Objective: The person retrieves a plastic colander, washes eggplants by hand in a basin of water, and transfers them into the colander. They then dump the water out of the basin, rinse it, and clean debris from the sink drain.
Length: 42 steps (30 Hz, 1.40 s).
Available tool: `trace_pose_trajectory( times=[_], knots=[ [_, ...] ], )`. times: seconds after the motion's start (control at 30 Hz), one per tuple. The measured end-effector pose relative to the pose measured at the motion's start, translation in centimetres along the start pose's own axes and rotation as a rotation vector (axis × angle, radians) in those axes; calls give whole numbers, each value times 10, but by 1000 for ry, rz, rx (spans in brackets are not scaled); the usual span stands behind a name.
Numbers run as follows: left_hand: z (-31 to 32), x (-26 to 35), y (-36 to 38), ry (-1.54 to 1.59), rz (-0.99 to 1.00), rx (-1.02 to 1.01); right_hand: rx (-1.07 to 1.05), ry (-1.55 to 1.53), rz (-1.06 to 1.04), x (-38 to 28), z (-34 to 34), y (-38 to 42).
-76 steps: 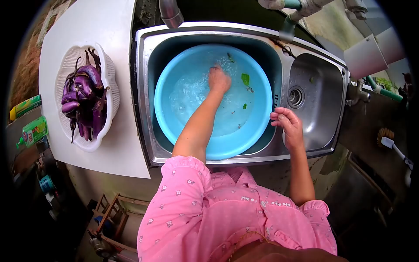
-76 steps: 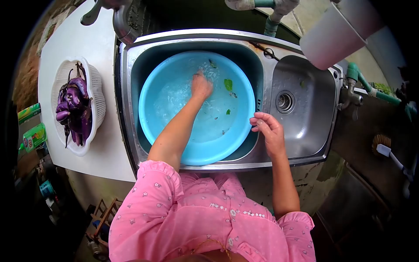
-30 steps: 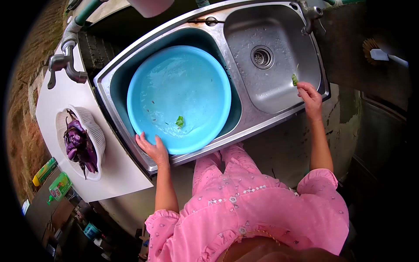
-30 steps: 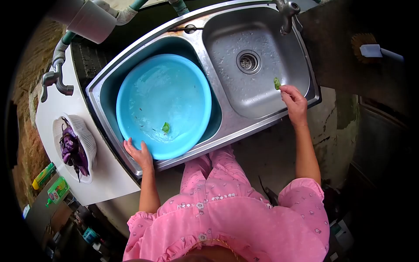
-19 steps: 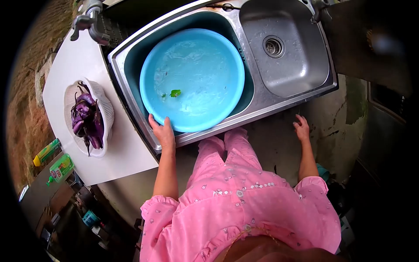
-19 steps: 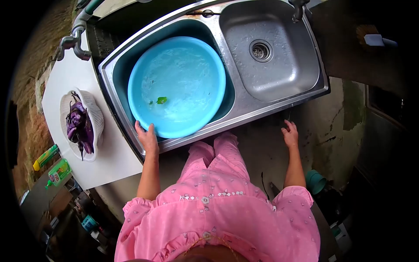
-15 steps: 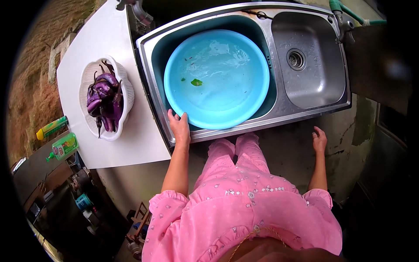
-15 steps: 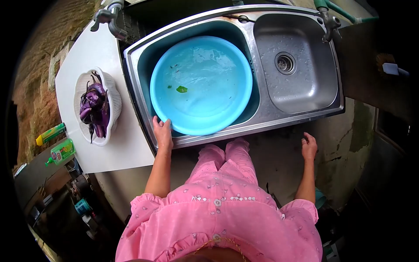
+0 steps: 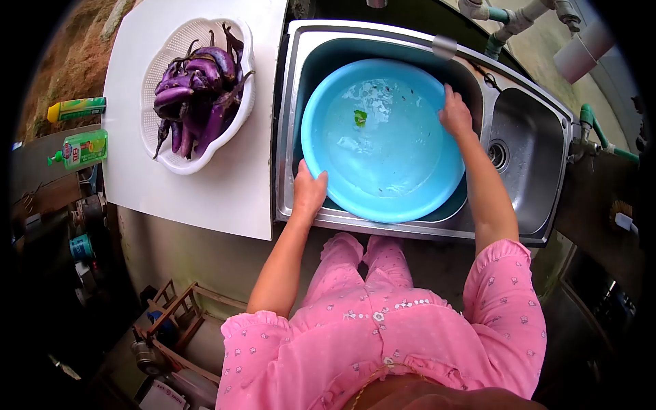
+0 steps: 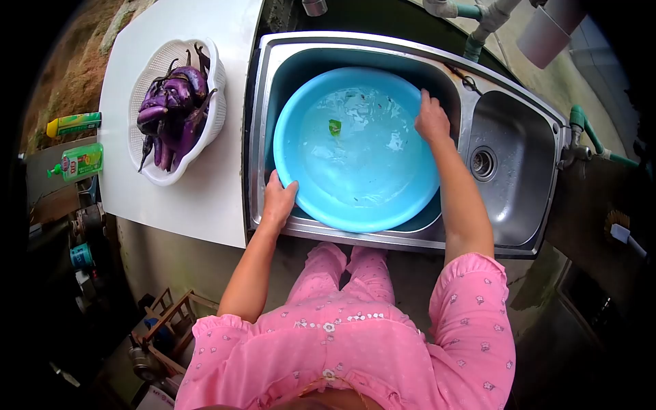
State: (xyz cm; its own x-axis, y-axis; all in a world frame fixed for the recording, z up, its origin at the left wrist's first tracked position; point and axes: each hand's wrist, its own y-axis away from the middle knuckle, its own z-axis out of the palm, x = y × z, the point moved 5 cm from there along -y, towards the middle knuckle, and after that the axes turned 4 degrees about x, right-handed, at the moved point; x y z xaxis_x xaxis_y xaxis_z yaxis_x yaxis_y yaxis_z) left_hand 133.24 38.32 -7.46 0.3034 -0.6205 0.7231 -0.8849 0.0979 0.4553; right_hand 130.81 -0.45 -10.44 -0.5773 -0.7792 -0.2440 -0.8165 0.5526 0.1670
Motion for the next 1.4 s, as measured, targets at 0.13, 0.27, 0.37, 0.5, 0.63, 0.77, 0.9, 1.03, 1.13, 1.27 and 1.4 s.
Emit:
trace_pose_trajectory(
  times=[0.13, 0.27, 0.37, 0.5, 0.63, 0.77, 0.9, 1.03, 1.13, 1.27, 1.4],
  knots=[
    [-1, 4, 3, -30, -39, 38, -76, -46, -111, 7, -11, -18],
    [6, 1, 10, 256, -175, -75, -162, 92, -181, -9, -59, -27],
    [16, 9, 20, 410, -320, -205, -242, 204, -214, -17, -87, -32],
    [24, 8, 28, 560, -438, -319, -346, 324, -196, -23, -108, -36],
    [23, 19, 44, 693, -582, -445, -418, 477, -228, -30, -117, -44],
    [24, 13, 50, 775, -646, -460, -575, 572, -172, -38, -120, -52],
    [18, 11, 57, 848, -703, -568, -660, 614, -198, -66, -136, -57],
    [13, 9, 66, 997, -787, -691, -776, 415, -717, -110, -160, -73],
    [26, 11, 81, 1124, -821, -781, -613, -234, -69, -141, -203, -61],
    [36, 24, 89, 1175, -868, -829, -503, -490, 44, -164, -223, -62],
    [32, 30, 83, 1165, -866, -882, -391, -390, 0, -161, -239, -65]
  ],
)
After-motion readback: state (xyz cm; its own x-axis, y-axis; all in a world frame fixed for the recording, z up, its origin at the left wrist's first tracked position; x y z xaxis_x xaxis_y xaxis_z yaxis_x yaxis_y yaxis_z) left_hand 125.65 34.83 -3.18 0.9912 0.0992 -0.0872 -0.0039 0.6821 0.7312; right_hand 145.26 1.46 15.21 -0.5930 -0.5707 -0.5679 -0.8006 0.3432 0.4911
